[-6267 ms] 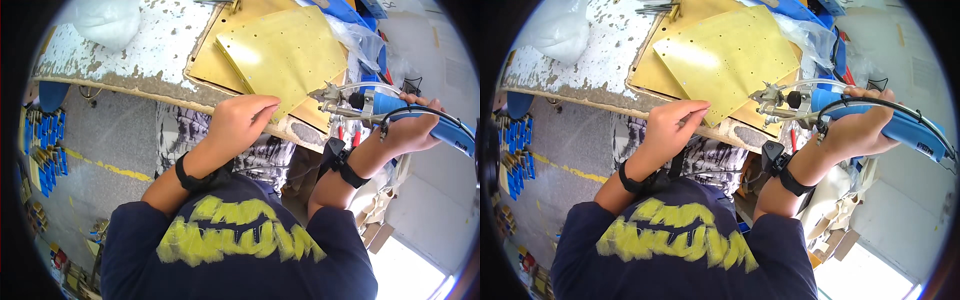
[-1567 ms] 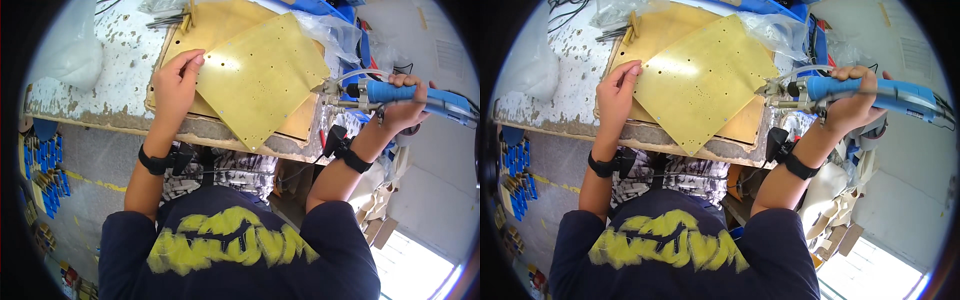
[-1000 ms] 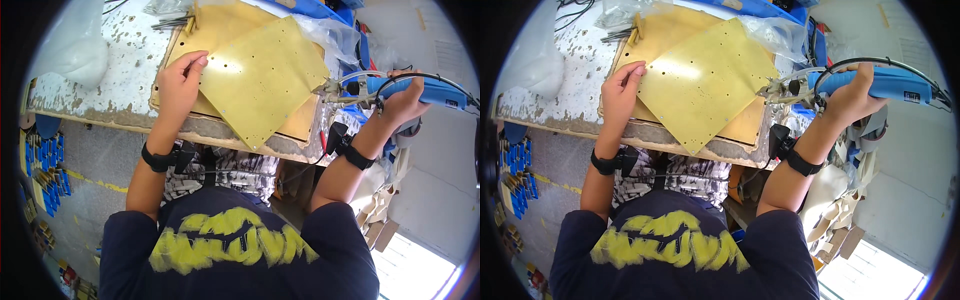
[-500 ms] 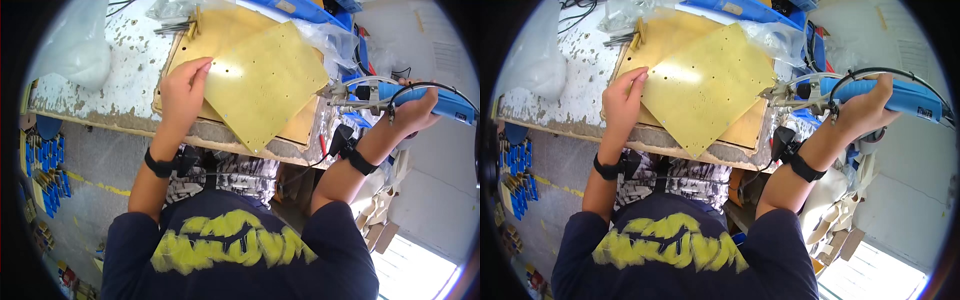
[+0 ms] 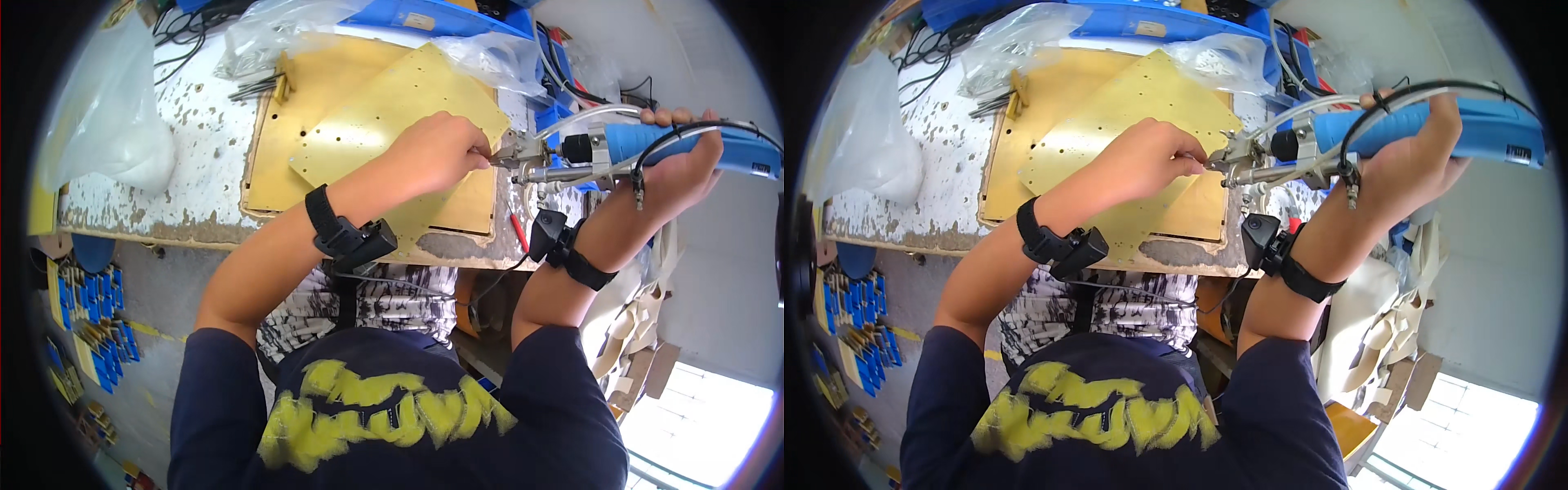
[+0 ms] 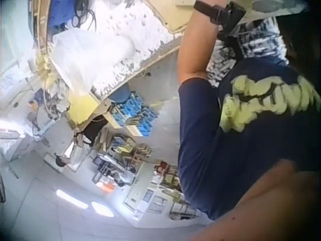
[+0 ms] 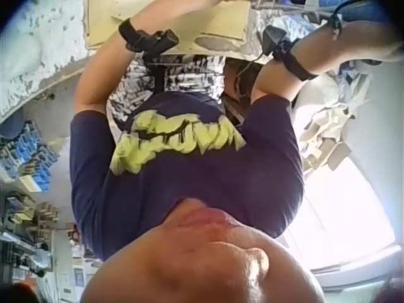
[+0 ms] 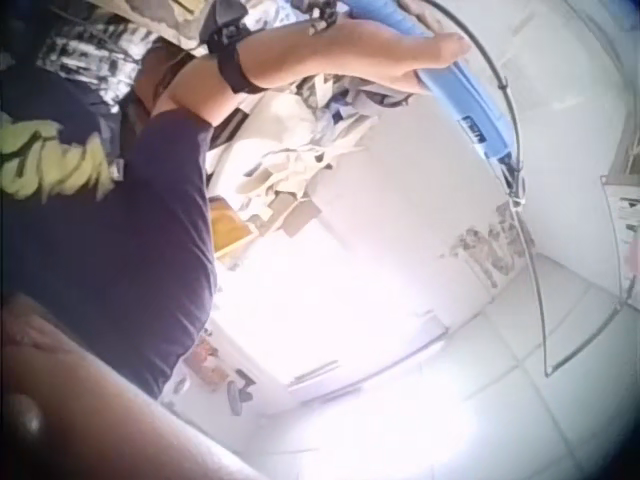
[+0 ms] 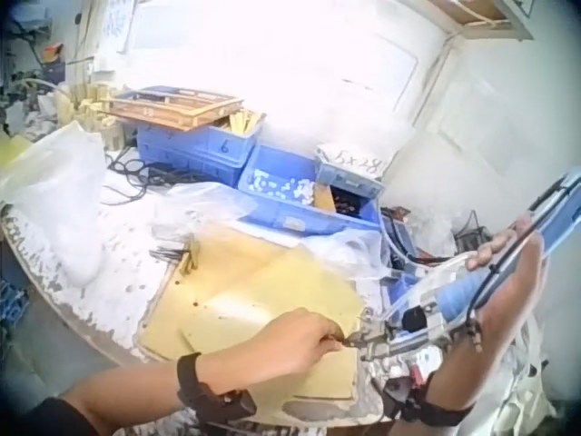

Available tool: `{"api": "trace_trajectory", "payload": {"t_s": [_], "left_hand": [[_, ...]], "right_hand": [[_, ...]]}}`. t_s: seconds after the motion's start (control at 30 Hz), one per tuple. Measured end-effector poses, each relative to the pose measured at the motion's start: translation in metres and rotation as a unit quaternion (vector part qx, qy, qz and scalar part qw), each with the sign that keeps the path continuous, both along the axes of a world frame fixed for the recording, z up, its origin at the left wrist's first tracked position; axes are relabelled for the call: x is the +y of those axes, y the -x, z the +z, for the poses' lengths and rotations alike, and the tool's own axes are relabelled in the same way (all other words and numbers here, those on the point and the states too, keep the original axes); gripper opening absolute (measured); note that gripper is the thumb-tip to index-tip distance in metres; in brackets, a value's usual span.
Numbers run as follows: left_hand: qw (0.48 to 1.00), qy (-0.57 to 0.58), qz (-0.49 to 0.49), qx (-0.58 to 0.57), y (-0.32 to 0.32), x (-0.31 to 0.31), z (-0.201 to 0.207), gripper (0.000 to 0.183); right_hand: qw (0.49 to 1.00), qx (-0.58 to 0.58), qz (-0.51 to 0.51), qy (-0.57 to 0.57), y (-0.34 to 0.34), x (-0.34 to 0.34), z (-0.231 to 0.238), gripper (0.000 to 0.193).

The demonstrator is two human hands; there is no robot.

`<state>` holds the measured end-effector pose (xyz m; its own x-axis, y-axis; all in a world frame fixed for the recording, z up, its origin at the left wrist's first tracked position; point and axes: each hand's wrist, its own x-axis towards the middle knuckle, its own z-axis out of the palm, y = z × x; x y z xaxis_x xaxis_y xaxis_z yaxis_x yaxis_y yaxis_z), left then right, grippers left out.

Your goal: The recorder is assembling yellow metal plates by aligning them and using a pneumatic riveting gun to secure components.

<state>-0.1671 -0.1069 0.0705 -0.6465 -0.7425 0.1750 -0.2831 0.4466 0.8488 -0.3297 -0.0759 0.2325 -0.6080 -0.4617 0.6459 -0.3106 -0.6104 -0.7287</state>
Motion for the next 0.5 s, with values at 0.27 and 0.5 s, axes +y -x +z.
{"api": "trace_trajectory", "payload": {"t_s": [0.27, 0.5], "left_hand": [[1.0, 0.013, -0.027, 0.0, 0.026, -0.009, -0.007, 0.019], [0.998, 0.05, -0.002, -0.044, 0.043, -0.024, -0.029, 0.014]], "right_hand": [[0.998, 0.016, 0.036, 0.047, 0.026, 0.0, 0.001, 0.028], [0.995, 0.062, 0.025, 0.069, 0.059, -0.002, -0.002, 0.026]]}}
